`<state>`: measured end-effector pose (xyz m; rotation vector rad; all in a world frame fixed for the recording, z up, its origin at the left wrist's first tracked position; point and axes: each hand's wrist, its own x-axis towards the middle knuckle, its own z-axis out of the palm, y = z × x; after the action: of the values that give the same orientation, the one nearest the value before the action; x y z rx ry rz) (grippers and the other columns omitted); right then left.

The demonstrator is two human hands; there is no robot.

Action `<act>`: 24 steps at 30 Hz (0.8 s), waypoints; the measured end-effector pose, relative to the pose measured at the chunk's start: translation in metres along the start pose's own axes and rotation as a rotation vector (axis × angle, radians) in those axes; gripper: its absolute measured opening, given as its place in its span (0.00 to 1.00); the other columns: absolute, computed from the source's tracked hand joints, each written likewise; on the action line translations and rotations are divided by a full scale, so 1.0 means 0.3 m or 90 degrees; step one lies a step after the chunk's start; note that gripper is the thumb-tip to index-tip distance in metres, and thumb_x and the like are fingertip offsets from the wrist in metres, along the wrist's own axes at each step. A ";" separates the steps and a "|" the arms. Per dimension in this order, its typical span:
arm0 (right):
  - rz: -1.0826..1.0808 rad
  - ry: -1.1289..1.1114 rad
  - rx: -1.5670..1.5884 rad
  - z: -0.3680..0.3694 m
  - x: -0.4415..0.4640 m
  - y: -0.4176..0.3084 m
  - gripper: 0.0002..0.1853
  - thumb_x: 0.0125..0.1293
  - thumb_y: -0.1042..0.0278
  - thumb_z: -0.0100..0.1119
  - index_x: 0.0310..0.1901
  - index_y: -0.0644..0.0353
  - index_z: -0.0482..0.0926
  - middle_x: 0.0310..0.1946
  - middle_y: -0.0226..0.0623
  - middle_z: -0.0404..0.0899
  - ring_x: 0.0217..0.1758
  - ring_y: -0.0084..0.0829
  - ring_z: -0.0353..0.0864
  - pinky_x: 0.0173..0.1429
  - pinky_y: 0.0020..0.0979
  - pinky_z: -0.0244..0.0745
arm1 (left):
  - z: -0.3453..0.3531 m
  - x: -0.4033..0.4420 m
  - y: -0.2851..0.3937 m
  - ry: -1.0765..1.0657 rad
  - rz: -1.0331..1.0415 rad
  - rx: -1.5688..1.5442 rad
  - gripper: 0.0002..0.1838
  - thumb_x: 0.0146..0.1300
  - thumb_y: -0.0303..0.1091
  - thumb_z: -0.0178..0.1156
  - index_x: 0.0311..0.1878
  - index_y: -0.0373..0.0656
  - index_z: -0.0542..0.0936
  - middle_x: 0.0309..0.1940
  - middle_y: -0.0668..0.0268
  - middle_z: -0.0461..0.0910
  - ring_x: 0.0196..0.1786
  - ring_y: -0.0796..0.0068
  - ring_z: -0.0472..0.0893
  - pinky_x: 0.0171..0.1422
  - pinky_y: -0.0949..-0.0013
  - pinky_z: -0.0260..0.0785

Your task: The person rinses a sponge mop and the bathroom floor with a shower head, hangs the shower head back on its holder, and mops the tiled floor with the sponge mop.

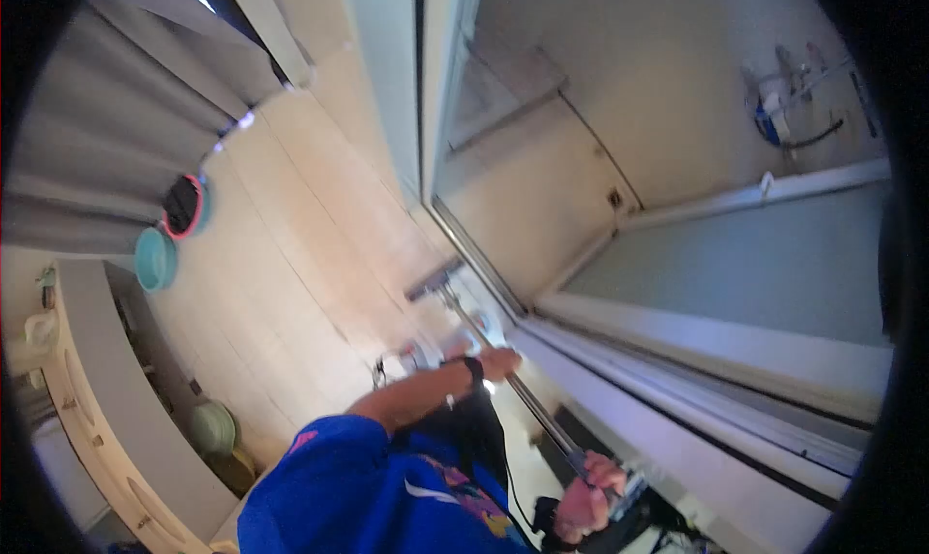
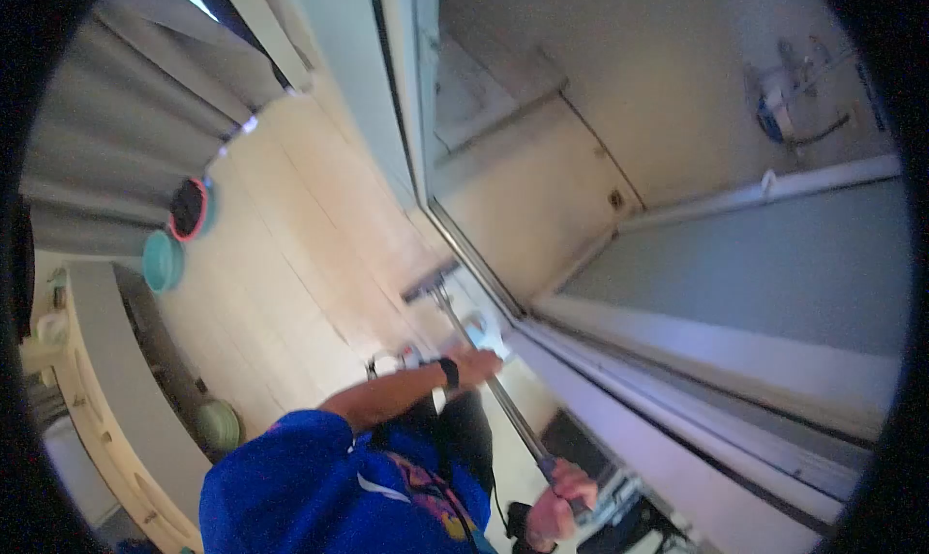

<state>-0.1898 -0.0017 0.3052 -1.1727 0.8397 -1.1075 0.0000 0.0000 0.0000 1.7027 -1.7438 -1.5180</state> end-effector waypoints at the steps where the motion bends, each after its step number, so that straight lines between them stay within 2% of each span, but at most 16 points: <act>1: -0.038 -0.050 0.023 0.014 0.063 0.050 0.15 0.59 0.61 0.61 0.35 0.55 0.62 0.25 0.34 0.63 0.37 0.33 0.67 0.51 0.39 0.63 | -0.080 -0.083 0.020 0.117 0.058 0.004 0.09 0.49 0.27 0.62 0.36 0.44 0.79 0.37 0.54 0.81 0.45 0.49 0.81 0.44 0.48 0.74; 2: -0.052 -0.032 -0.009 0.024 0.121 0.115 0.18 0.58 0.59 0.65 0.33 0.54 0.63 0.24 0.34 0.64 0.35 0.33 0.69 0.49 0.40 0.66 | -0.046 -0.038 -0.070 0.113 0.069 -0.005 0.09 0.48 0.26 0.62 0.36 0.44 0.79 0.37 0.54 0.81 0.45 0.48 0.81 0.44 0.49 0.74; 3: -0.089 -0.002 -0.037 0.094 0.126 -0.063 0.20 0.56 0.57 0.70 0.30 0.53 0.63 0.22 0.33 0.66 0.33 0.33 0.71 0.48 0.41 0.68 | -0.160 -0.116 0.069 0.108 0.096 0.006 0.09 0.48 0.26 0.62 0.36 0.44 0.79 0.36 0.53 0.81 0.45 0.48 0.81 0.43 0.49 0.74; 4: -0.161 0.001 -0.043 0.145 0.211 0.015 0.18 0.63 0.60 0.65 0.30 0.52 0.62 0.20 0.30 0.64 0.30 0.32 0.71 0.44 0.37 0.69 | -0.284 -0.018 0.014 0.143 0.118 0.078 0.09 0.48 0.26 0.62 0.36 0.44 0.79 0.36 0.53 0.81 0.45 0.48 0.81 0.43 0.49 0.74; 5: -0.082 0.060 -0.052 0.172 0.247 -0.017 0.15 0.71 0.58 0.54 0.32 0.53 0.61 0.22 0.29 0.61 0.30 0.28 0.64 0.43 0.33 0.62 | -0.309 -0.046 0.125 0.146 0.090 0.069 0.10 0.48 0.25 0.62 0.36 0.44 0.78 0.35 0.52 0.80 0.44 0.47 0.80 0.43 0.49 0.73; 7: -0.099 0.012 0.116 0.294 0.406 -0.172 0.14 0.75 0.63 0.48 0.29 0.52 0.60 0.19 0.26 0.57 0.24 0.22 0.59 0.33 0.28 0.59 | -0.377 -0.097 0.281 0.194 0.121 -0.065 0.11 0.46 0.25 0.62 0.35 0.42 0.77 0.34 0.50 0.79 0.45 0.46 0.80 0.44 0.49 0.72; 9: -0.135 0.010 0.167 0.391 0.486 -0.215 0.16 0.75 0.63 0.48 0.28 0.52 0.59 0.18 0.24 0.54 0.22 0.20 0.55 0.30 0.27 0.56 | -0.513 -0.110 0.331 0.265 0.119 -0.036 0.10 0.45 0.23 0.61 0.34 0.42 0.76 0.35 0.50 0.80 0.44 0.46 0.80 0.45 0.50 0.71; 11: -0.141 0.032 0.224 0.458 0.498 -0.265 0.17 0.74 0.63 0.49 0.26 0.51 0.59 0.17 0.23 0.52 0.19 0.18 0.52 0.26 0.26 0.52 | -0.718 -0.316 0.494 0.290 0.139 0.031 0.12 0.47 0.22 0.58 0.37 0.41 0.77 0.37 0.51 0.81 0.45 0.45 0.79 0.47 0.51 0.71; 13: -0.192 0.058 0.174 0.488 0.704 -0.167 0.18 0.75 0.63 0.49 0.25 0.51 0.59 0.15 0.22 0.51 0.17 0.17 0.48 0.22 0.23 0.47 | -0.960 -0.353 0.501 0.473 0.171 0.052 0.12 0.53 0.23 0.57 0.42 0.43 0.79 0.39 0.54 0.81 0.45 0.48 0.80 0.47 0.56 0.73; 16: -0.176 0.120 0.199 0.528 0.855 -0.204 0.19 0.75 0.61 0.50 0.24 0.51 0.59 0.16 0.22 0.52 0.18 0.17 0.48 0.24 0.24 0.49 | -1.320 -0.684 0.582 0.694 0.128 0.067 0.15 0.59 0.29 0.60 0.50 0.43 0.77 0.47 0.58 0.82 0.49 0.60 0.82 0.56 0.61 0.74; 18: -0.157 0.163 0.185 0.538 0.924 -0.242 0.20 0.75 0.61 0.50 0.23 0.51 0.59 0.16 0.23 0.53 0.18 0.17 0.49 0.25 0.24 0.49 | -1.537 -0.907 0.711 1.068 0.135 0.180 0.15 0.59 0.26 0.60 0.50 0.39 0.77 0.51 0.56 0.80 0.56 0.59 0.79 0.63 0.62 0.68; 19: -0.161 0.158 0.192 0.546 0.957 -0.261 0.21 0.75 0.60 0.50 0.23 0.51 0.59 0.16 0.23 0.53 0.18 0.18 0.49 0.25 0.25 0.49 | -1.649 -1.006 0.711 1.132 0.111 0.262 0.19 0.59 0.27 0.60 0.55 0.38 0.75 0.51 0.55 0.79 0.57 0.59 0.78 0.62 0.61 0.67; 20: -0.171 0.156 0.200 0.557 0.989 -0.268 0.21 0.75 0.59 0.51 0.22 0.51 0.59 0.16 0.22 0.53 0.18 0.18 0.49 0.26 0.25 0.49 | -1.743 -1.094 0.708 1.124 0.045 0.314 0.23 0.62 0.29 0.58 0.60 0.36 0.71 0.54 0.53 0.78 0.59 0.59 0.76 0.65 0.61 0.64; 21: -0.192 0.168 0.192 0.574 1.018 -0.277 0.22 0.74 0.59 0.52 0.21 0.51 0.59 0.16 0.22 0.53 0.18 0.18 0.49 0.26 0.25 0.49 | -1.854 -1.145 0.629 1.145 0.073 0.313 0.24 0.66 0.32 0.56 0.64 0.34 0.68 0.59 0.50 0.75 0.64 0.56 0.73 0.68 0.62 0.61; 23: -0.214 0.183 0.185 0.570 1.056 -0.273 0.22 0.73 0.60 0.53 0.21 0.50 0.59 0.15 0.22 0.53 0.18 0.18 0.50 0.25 0.26 0.49 | -2.006 -1.200 0.573 1.135 0.048 0.186 0.31 0.74 0.43 0.47 0.71 0.30 0.58 0.73 0.48 0.56 0.76 0.57 0.56 0.78 0.64 0.46; 24: -0.218 0.187 0.183 0.562 1.065 -0.275 0.22 0.73 0.61 0.54 0.21 0.50 0.59 0.15 0.22 0.53 0.18 0.18 0.50 0.25 0.26 0.49 | -2.059 -1.216 0.540 1.086 0.059 0.165 0.31 0.74 0.43 0.47 0.71 0.30 0.58 0.73 0.48 0.56 0.76 0.57 0.56 0.78 0.64 0.46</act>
<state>0.0371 -0.2642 0.4353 -0.9441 0.6832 -1.6545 0.4883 -0.0209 0.5494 1.8565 -0.9056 0.4236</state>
